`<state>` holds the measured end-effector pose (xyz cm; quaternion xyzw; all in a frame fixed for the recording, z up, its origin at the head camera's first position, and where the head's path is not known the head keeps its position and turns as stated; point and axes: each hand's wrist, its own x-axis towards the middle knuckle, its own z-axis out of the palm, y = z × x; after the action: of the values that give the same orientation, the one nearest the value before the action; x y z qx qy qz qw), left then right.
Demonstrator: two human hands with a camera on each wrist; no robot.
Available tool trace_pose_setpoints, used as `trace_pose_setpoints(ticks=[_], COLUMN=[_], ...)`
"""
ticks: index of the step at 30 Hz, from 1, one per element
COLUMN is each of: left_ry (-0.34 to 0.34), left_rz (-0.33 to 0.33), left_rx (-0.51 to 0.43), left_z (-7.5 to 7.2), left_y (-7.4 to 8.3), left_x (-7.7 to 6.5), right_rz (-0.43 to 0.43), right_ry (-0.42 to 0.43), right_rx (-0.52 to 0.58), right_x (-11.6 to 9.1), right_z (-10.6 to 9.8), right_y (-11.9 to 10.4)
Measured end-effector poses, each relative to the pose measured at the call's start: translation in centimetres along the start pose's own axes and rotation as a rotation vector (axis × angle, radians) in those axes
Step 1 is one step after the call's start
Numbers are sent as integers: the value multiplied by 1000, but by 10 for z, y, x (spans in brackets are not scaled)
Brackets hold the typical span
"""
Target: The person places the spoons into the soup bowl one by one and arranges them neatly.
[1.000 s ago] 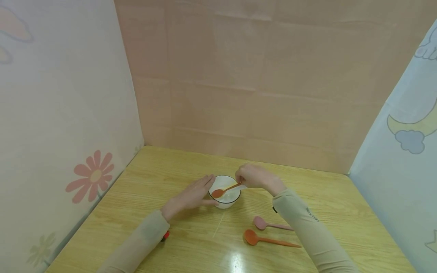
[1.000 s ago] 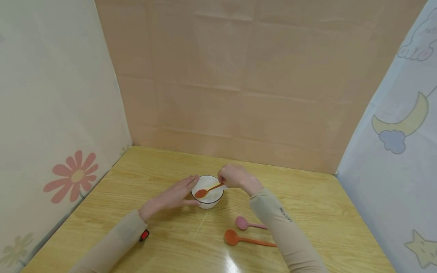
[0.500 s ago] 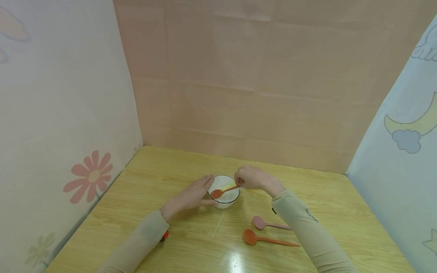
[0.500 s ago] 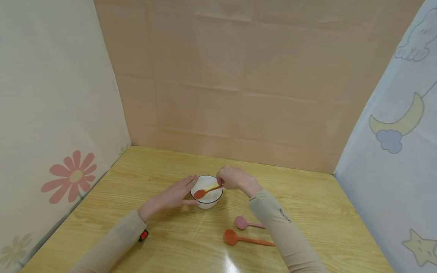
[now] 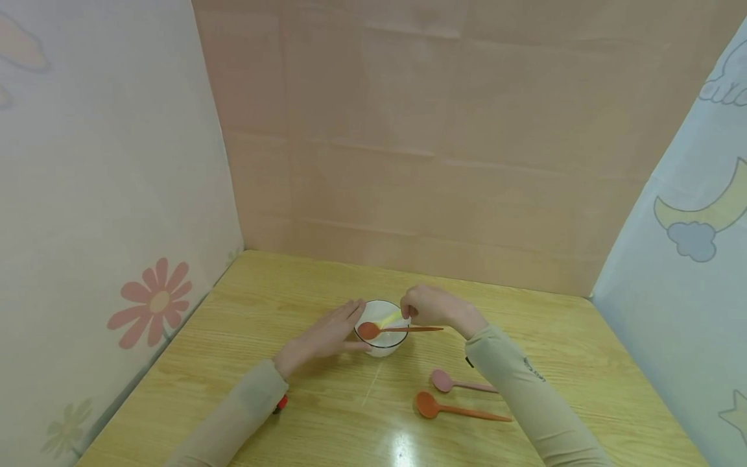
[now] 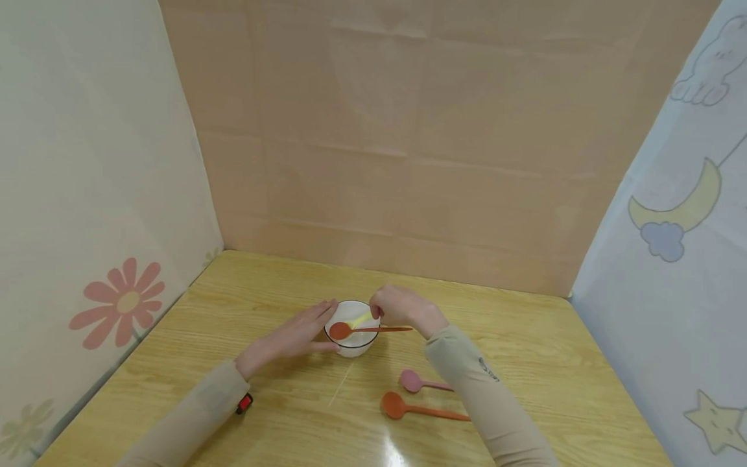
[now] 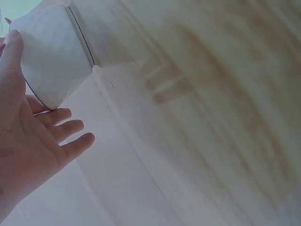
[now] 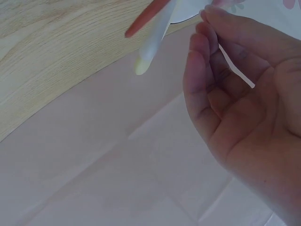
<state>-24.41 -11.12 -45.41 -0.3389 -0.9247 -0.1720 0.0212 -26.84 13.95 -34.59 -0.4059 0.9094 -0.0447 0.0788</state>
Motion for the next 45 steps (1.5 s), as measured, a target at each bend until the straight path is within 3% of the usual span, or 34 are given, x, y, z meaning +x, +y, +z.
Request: trace_pose_setpoints(ticks=[12,21,33,45], left_ry=[-11,-44,-12,-16], left_rz=[-2,-42,-7,-20], left_rx=[-8,-46,-18,-31], left_z=[1,-1,1,0], left_y=[0,2,-1,2], left_x=[0,-3,-2,-1], right_rz=[15,1,4,13], right_ry=[1,38,117,156], right_rx=[53,57,81,121], right_x=[-7,-16,-31,-53], right_z=[0,-2,0,4], right_y=[6,10,22,33])
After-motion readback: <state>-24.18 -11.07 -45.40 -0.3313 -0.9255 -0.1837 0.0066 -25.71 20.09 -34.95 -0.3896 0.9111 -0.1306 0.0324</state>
